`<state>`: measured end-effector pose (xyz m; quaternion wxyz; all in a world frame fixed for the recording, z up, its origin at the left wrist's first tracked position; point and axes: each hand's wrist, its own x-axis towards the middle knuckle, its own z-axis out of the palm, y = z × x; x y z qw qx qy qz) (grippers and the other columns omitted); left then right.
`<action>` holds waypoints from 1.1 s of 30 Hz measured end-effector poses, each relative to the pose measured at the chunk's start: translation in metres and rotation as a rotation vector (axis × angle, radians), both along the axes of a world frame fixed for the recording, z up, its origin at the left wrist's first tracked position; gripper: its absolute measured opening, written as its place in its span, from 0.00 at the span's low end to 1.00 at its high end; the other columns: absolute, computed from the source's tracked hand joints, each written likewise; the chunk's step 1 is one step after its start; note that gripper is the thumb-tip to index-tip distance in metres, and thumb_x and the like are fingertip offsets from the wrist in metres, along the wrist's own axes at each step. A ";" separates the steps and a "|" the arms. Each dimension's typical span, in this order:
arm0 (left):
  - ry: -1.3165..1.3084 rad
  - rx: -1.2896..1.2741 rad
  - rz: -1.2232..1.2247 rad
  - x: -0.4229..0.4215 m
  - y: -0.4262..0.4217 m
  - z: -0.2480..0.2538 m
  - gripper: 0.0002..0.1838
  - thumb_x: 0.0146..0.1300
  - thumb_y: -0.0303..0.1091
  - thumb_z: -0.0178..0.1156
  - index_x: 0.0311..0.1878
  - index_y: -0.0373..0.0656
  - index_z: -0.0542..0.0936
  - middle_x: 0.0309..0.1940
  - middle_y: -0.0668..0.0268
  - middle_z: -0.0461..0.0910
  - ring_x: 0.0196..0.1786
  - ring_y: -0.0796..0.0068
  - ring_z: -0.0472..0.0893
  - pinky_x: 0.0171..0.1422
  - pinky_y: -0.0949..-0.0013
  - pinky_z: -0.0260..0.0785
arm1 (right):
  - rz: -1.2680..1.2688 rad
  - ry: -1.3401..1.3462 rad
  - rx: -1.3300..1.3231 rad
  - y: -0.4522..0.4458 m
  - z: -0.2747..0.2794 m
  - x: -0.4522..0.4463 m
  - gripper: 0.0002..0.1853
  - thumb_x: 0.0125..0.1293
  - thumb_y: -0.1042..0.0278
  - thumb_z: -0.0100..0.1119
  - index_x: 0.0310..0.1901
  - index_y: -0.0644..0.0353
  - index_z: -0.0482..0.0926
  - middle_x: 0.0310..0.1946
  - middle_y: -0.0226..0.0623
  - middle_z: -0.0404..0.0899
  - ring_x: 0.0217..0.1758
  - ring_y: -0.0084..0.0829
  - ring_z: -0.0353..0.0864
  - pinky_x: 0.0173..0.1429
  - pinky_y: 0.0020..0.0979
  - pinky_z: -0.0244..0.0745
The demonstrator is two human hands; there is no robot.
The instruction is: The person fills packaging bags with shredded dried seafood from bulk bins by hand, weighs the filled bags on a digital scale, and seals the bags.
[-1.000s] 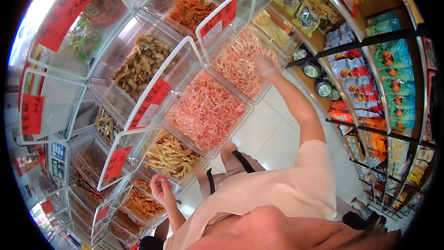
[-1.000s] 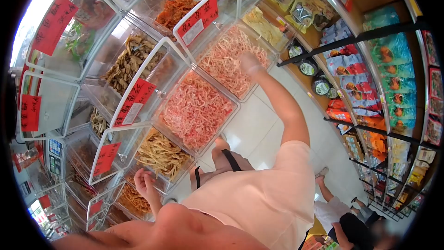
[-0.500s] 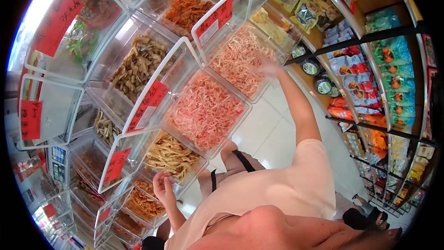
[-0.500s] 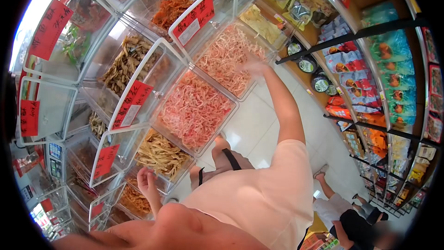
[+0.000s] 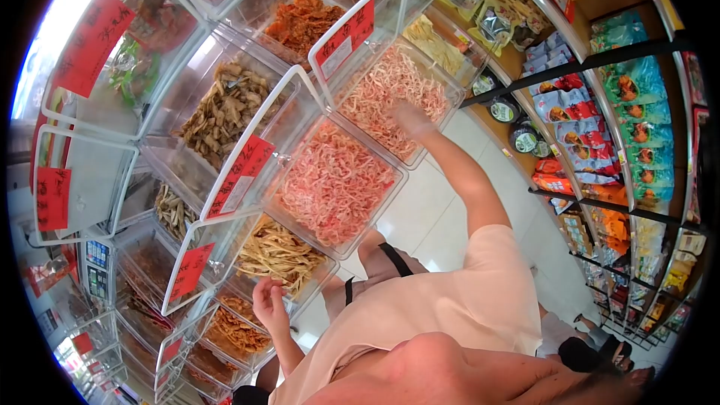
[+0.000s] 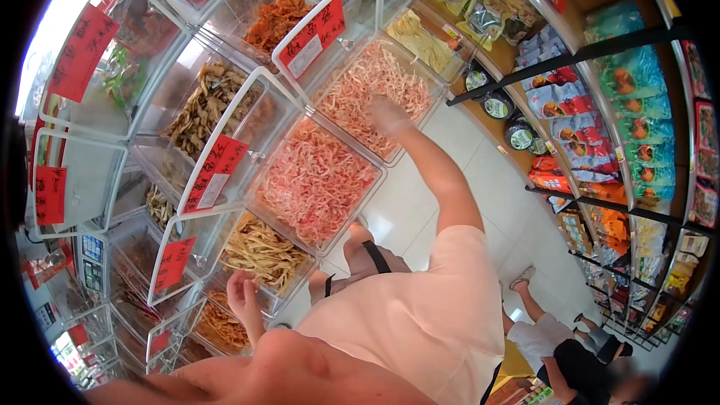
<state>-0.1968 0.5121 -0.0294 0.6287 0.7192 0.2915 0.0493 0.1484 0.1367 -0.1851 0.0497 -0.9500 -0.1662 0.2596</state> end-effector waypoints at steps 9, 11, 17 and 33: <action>-0.040 -0.002 0.001 -0.008 0.006 0.001 0.10 0.64 0.25 0.52 0.48 0.36 0.72 0.34 0.65 0.77 0.30 0.82 0.73 0.35 0.79 0.67 | -0.274 -0.278 0.374 -0.005 0.089 0.009 0.13 0.50 0.77 0.56 0.38 0.52 0.82 0.33 0.44 0.78 0.41 0.42 0.77 0.49 0.37 0.72; -0.044 -0.002 -0.022 -0.010 0.007 0.002 0.11 0.65 0.27 0.53 0.49 0.37 0.72 0.34 0.66 0.77 0.30 0.82 0.72 0.36 0.79 0.67 | -0.498 -0.224 0.570 -0.011 0.099 0.020 0.10 0.54 0.75 0.55 0.38 0.59 0.81 0.31 0.42 0.80 0.33 0.31 0.79 0.39 0.32 0.74; -0.042 0.012 -0.009 -0.015 0.011 0.003 0.10 0.65 0.27 0.53 0.49 0.37 0.72 0.34 0.66 0.77 0.30 0.82 0.72 0.36 0.79 0.67 | -0.750 0.008 1.002 -0.021 0.115 0.029 0.15 0.58 0.73 0.58 0.48 0.64 0.76 0.32 0.33 0.79 0.34 0.21 0.78 0.34 0.27 0.73; -0.109 0.240 0.301 -0.120 0.080 0.054 0.10 0.60 0.22 0.54 0.46 0.35 0.75 0.32 0.67 0.80 0.28 0.82 0.75 0.35 0.77 0.68 | -0.386 0.063 1.119 0.042 0.182 0.045 0.06 0.63 0.75 0.48 0.41 0.56 0.72 0.23 0.20 0.67 0.21 0.13 0.64 0.23 0.17 0.59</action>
